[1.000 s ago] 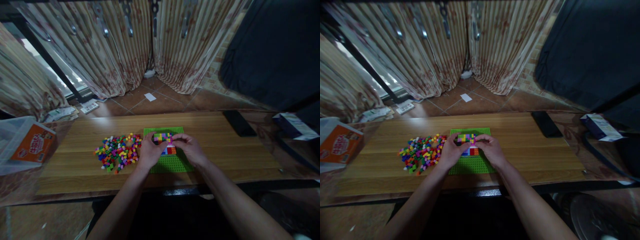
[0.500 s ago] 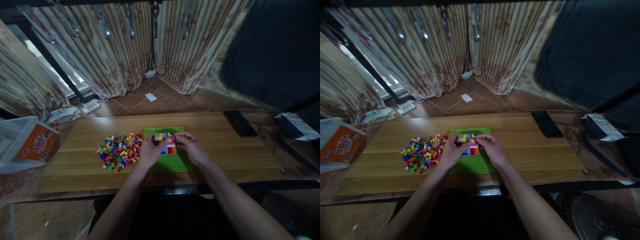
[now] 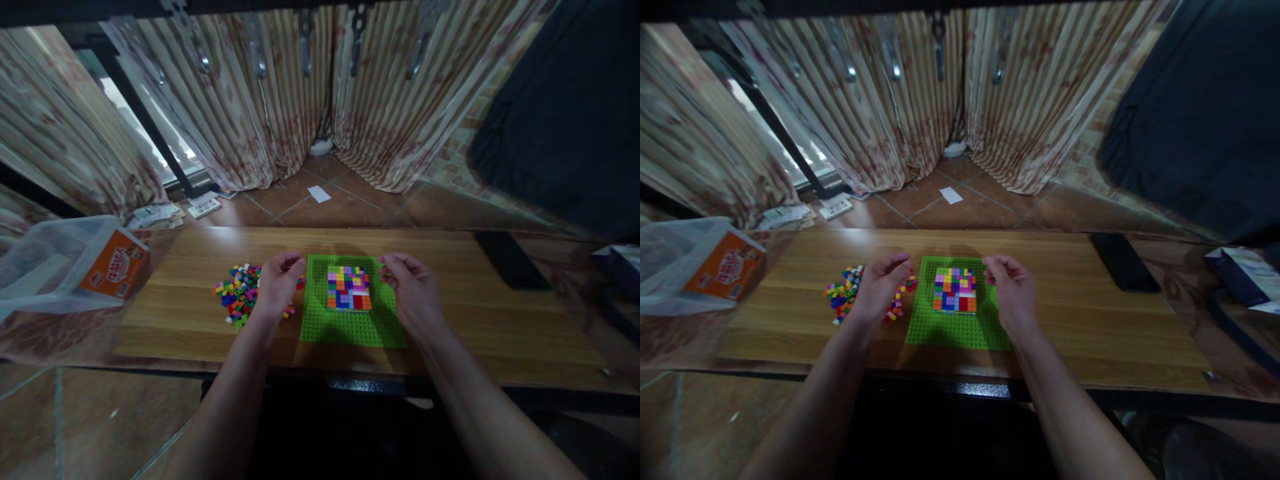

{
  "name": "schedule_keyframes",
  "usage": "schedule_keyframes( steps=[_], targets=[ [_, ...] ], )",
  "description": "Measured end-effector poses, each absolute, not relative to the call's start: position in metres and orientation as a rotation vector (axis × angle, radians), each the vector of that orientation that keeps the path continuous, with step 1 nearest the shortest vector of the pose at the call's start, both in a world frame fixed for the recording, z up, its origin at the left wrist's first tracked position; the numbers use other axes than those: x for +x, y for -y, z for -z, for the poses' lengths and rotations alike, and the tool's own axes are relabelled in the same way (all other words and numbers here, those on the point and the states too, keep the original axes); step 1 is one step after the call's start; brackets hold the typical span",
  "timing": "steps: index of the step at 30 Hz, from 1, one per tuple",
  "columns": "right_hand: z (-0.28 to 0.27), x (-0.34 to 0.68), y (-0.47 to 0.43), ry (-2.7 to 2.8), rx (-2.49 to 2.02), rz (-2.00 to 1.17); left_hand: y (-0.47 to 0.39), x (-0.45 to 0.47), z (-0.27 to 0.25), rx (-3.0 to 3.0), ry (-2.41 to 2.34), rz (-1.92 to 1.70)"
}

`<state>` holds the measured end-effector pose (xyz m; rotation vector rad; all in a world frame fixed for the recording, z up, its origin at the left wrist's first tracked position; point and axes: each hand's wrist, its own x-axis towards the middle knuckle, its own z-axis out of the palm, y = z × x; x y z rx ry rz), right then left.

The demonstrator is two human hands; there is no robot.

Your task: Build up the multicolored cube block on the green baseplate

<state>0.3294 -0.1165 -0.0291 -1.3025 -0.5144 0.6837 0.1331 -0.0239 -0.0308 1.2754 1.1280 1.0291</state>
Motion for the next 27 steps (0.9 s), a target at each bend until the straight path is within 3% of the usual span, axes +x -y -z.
schedule_keyframes(
  steps=[11, 18, 27],
  targets=[
    [0.03, 0.284, 0.131, 1.156, -1.423, -0.345, 0.004, 0.108, 0.026, 1.119, -1.174, -1.233],
    [0.046, 0.236, 0.135, 1.79, -1.368, -0.342, 0.003, 0.1, 0.022, 1.061, -1.159, -1.292],
    [0.059, 0.213, 0.128, 1.947, -1.757, -0.372, 0.004, 0.099, 0.021, 1.034, -1.126, -1.291]
  ],
)
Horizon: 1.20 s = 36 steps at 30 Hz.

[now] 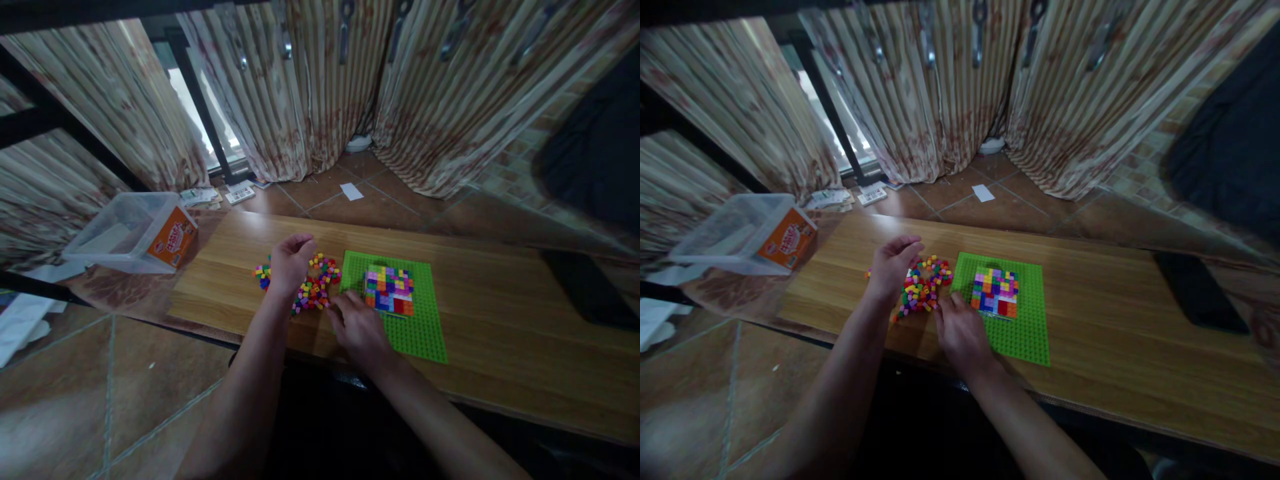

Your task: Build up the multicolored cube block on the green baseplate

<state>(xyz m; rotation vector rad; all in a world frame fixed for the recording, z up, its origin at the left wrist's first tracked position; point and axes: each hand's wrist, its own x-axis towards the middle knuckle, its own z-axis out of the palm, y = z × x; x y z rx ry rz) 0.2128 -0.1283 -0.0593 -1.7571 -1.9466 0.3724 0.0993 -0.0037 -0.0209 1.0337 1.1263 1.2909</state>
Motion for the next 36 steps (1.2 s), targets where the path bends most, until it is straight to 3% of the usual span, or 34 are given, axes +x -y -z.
schedule_keyframes(
  steps=[8, 13, 18, 25, 36],
  targets=[
    [0.059, 0.203, 0.122, 2.003, -1.932, -0.335, 0.004, 0.097, 0.023, 1.073, -1.154, -1.264],
    [0.049, 0.206, 0.127, 1.91, -1.81, -0.343, 0.004, 0.097, 0.024, 1.108, -1.152, -1.241],
    [0.023, 0.249, 0.137, 1.559, -1.589, -0.468, 0.012, 0.101, 0.022, 1.221, -1.167, -1.151],
    [0.018, 0.332, 0.148, 1.139, -1.726, -0.742, 0.026, 0.118, 0.024, 1.431, -1.089, -0.88],
    [0.032, 0.336, 0.144, 1.012, -1.726, -0.867, 0.036, 0.137, 0.04, 1.569, -1.03, -0.731]
  ],
)
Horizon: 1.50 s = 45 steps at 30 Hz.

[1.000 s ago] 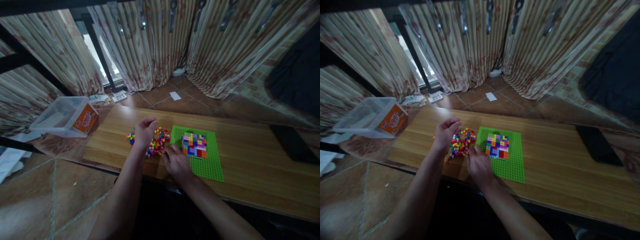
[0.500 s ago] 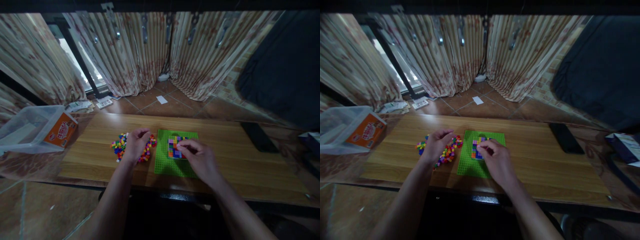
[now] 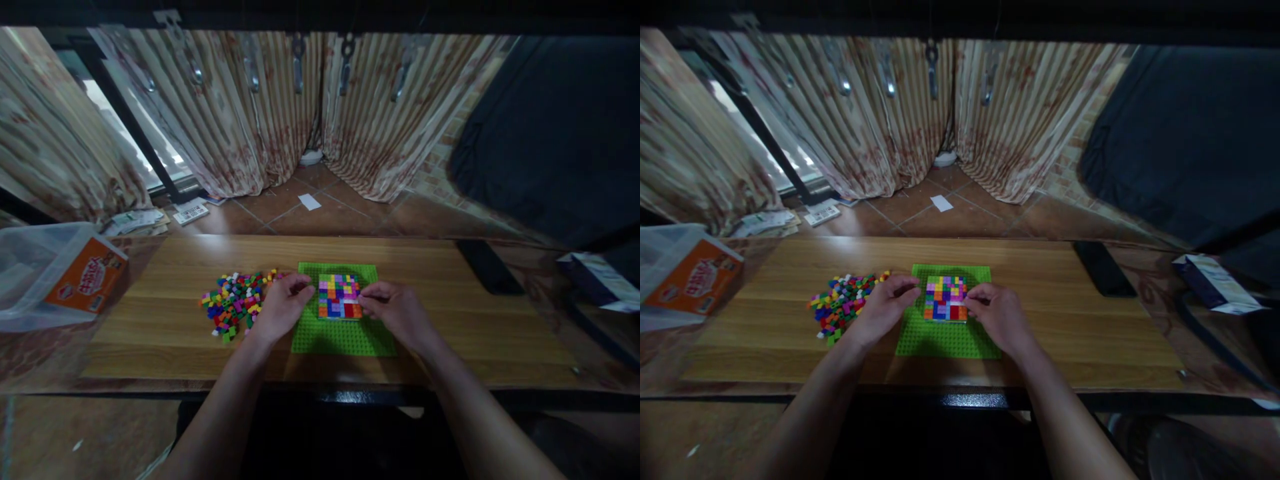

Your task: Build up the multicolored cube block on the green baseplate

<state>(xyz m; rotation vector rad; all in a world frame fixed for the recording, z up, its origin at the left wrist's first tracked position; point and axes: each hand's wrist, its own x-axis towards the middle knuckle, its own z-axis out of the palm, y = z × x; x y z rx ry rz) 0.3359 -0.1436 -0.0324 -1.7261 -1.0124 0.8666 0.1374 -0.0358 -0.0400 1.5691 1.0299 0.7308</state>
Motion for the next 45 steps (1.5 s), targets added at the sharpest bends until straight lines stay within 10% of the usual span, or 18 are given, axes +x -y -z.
schedule_keyframes(
  steps=[45],
  targets=[
    [0.041, 0.336, 0.142, 1.207, -1.843, -0.652, 0.043, 0.147, 0.044, 1.67, -0.998, -0.678]
  ],
)
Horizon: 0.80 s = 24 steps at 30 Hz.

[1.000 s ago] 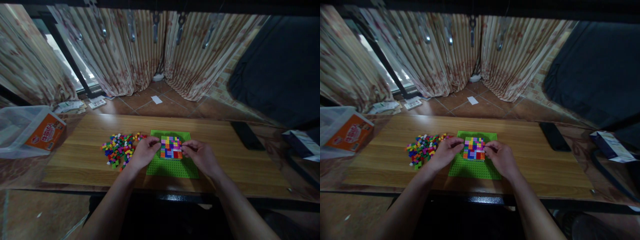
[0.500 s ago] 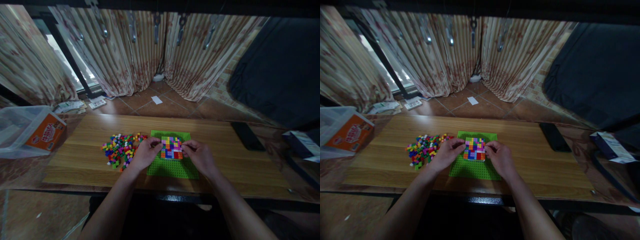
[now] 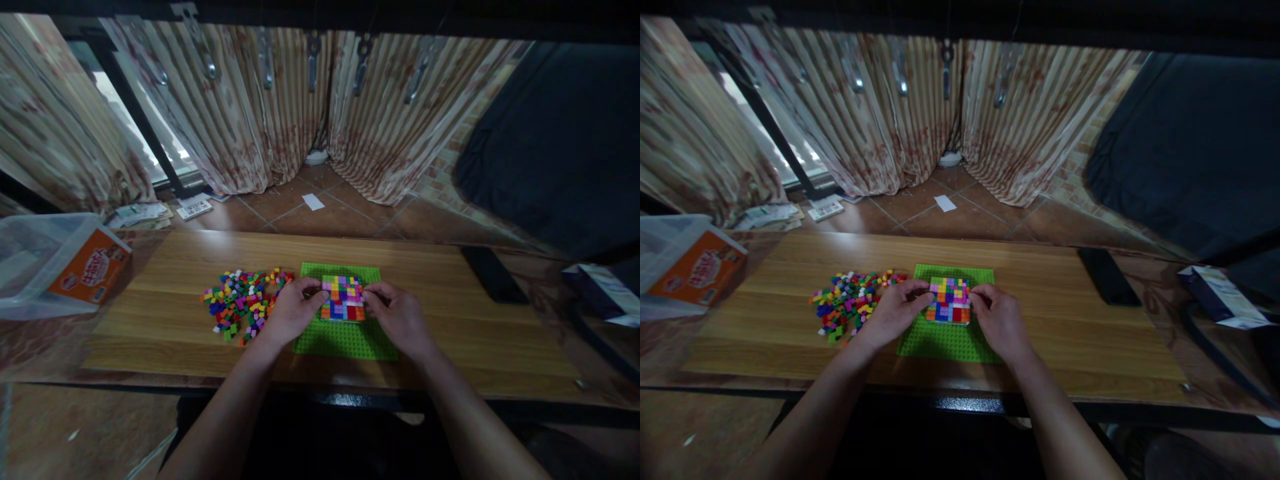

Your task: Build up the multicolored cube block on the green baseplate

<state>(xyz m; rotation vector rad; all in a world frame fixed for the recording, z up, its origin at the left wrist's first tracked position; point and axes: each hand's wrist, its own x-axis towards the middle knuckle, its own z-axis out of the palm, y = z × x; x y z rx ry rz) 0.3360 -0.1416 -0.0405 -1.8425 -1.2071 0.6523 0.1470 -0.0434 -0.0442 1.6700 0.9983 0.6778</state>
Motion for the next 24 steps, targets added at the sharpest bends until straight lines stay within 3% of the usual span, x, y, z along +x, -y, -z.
schedule_keyframes(
  steps=[7, 12, 18, 24],
  targets=[
    [0.038, 0.329, 0.142, 1.372, -1.912, -0.37, 0.05, 0.151, 0.043, 1.751, -1.131, -0.66],
    [0.043, 0.326, 0.141, 1.435, -1.933, -0.255, 0.062, 0.159, 0.038, 2.026, -1.169, -0.863],
    [0.046, 0.324, 0.141, 1.441, -1.987, -0.222, 0.08, 0.17, 0.036, 2.505, -0.788, -0.899],
    [0.045, 0.324, 0.14, 1.376, -1.958, -0.302, 0.087, 0.177, 0.041, 2.713, -0.753, -0.808]
  ],
)
